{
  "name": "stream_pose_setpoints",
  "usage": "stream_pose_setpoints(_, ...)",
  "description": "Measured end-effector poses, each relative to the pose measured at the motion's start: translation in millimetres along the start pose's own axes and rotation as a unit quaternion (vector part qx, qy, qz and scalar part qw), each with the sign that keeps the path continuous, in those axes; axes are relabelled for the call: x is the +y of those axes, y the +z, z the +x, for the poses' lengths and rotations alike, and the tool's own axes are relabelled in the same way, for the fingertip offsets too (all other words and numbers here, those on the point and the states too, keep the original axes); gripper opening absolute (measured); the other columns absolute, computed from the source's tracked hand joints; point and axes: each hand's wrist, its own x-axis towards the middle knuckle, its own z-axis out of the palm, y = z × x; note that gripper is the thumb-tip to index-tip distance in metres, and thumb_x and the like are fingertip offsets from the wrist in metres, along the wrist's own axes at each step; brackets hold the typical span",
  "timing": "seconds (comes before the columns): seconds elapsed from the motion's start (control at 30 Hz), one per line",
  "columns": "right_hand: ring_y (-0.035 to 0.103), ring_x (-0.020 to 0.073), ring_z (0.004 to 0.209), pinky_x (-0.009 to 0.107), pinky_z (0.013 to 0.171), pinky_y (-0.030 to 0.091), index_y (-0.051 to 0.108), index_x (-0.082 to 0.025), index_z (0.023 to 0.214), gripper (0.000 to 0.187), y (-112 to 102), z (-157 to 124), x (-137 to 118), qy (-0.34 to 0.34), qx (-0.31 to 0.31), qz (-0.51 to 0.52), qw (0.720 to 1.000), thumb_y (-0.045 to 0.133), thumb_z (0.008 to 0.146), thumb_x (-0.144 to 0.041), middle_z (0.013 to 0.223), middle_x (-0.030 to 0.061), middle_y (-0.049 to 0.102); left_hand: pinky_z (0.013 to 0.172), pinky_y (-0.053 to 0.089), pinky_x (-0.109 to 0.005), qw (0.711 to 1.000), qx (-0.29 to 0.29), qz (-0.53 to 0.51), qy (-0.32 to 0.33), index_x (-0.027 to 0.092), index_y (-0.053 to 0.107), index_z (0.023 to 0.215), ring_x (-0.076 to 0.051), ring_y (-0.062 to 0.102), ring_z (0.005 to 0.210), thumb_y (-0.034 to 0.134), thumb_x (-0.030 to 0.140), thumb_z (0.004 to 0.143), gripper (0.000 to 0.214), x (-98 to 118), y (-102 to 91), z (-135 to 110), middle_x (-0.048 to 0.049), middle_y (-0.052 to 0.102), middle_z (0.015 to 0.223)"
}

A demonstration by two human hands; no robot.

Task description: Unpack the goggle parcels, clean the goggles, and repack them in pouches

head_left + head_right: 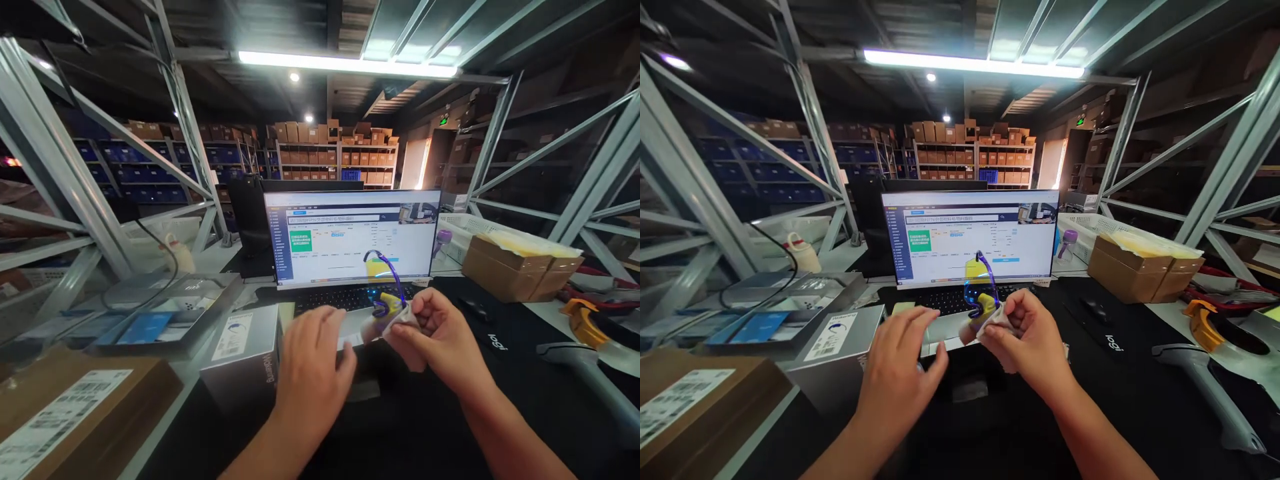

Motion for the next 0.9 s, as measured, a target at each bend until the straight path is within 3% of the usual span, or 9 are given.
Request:
stream_pose_setpoints(0.1,0.056,0.0127,0.055,0.023,0.052,0.045,0.044,-0.022,0.073,0.045,17,-7,4,0.017,-0.02,0.034,0.999,0.084,0.07,-0.043,0.063,-0.0027,0.059,0.095,0.053,-0.051,0.999,-0.033,-0.017,0.032,0.017,0.054,0.127,-0.033,0.06,0.11,0.064,0.023,0.083,0.045,13,8.3,-9,-0.015,0.062,0.119)
stream_pose_setpoints(0.2,0.044,0.0105,0.048,0.022,0.045,0.037,0.039,-0.023,0.063,0.046,36,-18,15,0.004,-0.018,-0.002,1.0,0.077,0.076,-0.044,0.054,-0.0046,0.048,0.094,0.053,-0.051,0.999,0.007,0.014,0.052,0.013,0.055,0.115,-0.034,0.061,0.106,0.062,0.03,0.086,0.034,21,18.2,-16,-0.0177,0.063,0.113)
stream_pose_setpoints(0.3,0.034,0.0087,0.048,0.022,0.044,0.028,0.033,-0.022,0.054,0.049,46,-25,21,-0.055,0.001,-0.073,0.996,0.074,0.077,-0.037,0.049,-0.0052,0.039,0.093,0.054,-0.049,0.999,0.019,0.01,0.045,0.015,0.054,0.107,-0.032,0.062,0.103,0.055,0.025,0.091,0.019,19,25.8,-19,-0.0164,0.063,0.108)
stream_pose_setpoints(0.4,0.031,0.008,0.048,0.022,0.045,0.025,0.029,-0.022,0.051,0.051,42,-24,20,-0.065,0.014,-0.079,0.995,0.074,0.074,-0.032,0.048,-0.0057,0.035,0.096,0.054,-0.046,0.998,-0.006,-0.055,0.041,0.016,0.053,0.111,-0.029,0.061,0.107,0.053,0.014,0.089,0.023,12,28.5,-16,-0.0143,0.063,0.113)
stream_pose_setpoints(0.57,0.034,0.0076,0.05,0.021,0.046,0.029,0.029,-0.022,0.055,0.06,20,-8,18,0.045,-0.018,0.082,0.995,0.088,0.061,-0.031,0.052,-0.0065,0.039,0.1,0.054,-0.042,0.973,-0.106,-0.202,0.031,0.022,0.054,0.116,-0.026,0.058,0.116,0.061,0.003,0.076,0.045,7,23.1,-6,-0.0096,0.06,0.124)
stream_pose_setpoints(0.7,0.03,0.0063,0.052,0.019,0.047,0.028,0.031,-0.02,0.057,0.062,12,3,23,0.055,-0.027,0.157,0.986,0.092,0.06,-0.032,0.054,-0.0076,0.038,0.106,0.05,-0.049,0.968,-0.156,-0.196,0.029,0.023,0.05,0.124,-0.029,0.055,0.124,0.063,-0.001,0.07,0.061,5,22.1,-6,-0.0113,0.056,0.133)
stream_pose_setpoints(0.8,0.026,0.0057,0.05,0.019,0.046,0.024,0.034,-0.02,0.057,0.058,10,7,23,0.054,-0.015,0.155,0.986,0.089,0.067,-0.035,0.053,-0.0083,0.034,0.114,0.041,-0.058,0.969,-0.181,-0.164,0.036,0.023,0.05,0.123,-0.031,0.052,0.129,0.064,-0.001,0.07,0.06,1,22.2,-8,-0.0123,0.053,0.139)
stream_pose_setpoints(0.9,0.026,0.0057,0.049,0.019,0.046,0.023,0.032,-0.02,0.057,0.061,5,12,20,0.086,0.005,0.191,0.978,0.091,0.064,-0.033,0.051,-0.0087,0.034,0.12,0.034,-0.059,0.958,-0.215,-0.177,0.061,0.024,0.05,0.121,-0.029,0.049,0.134,0.061,-0.005,0.069,0.061,-3,19.0,-5,-0.0097,0.05,0.144)
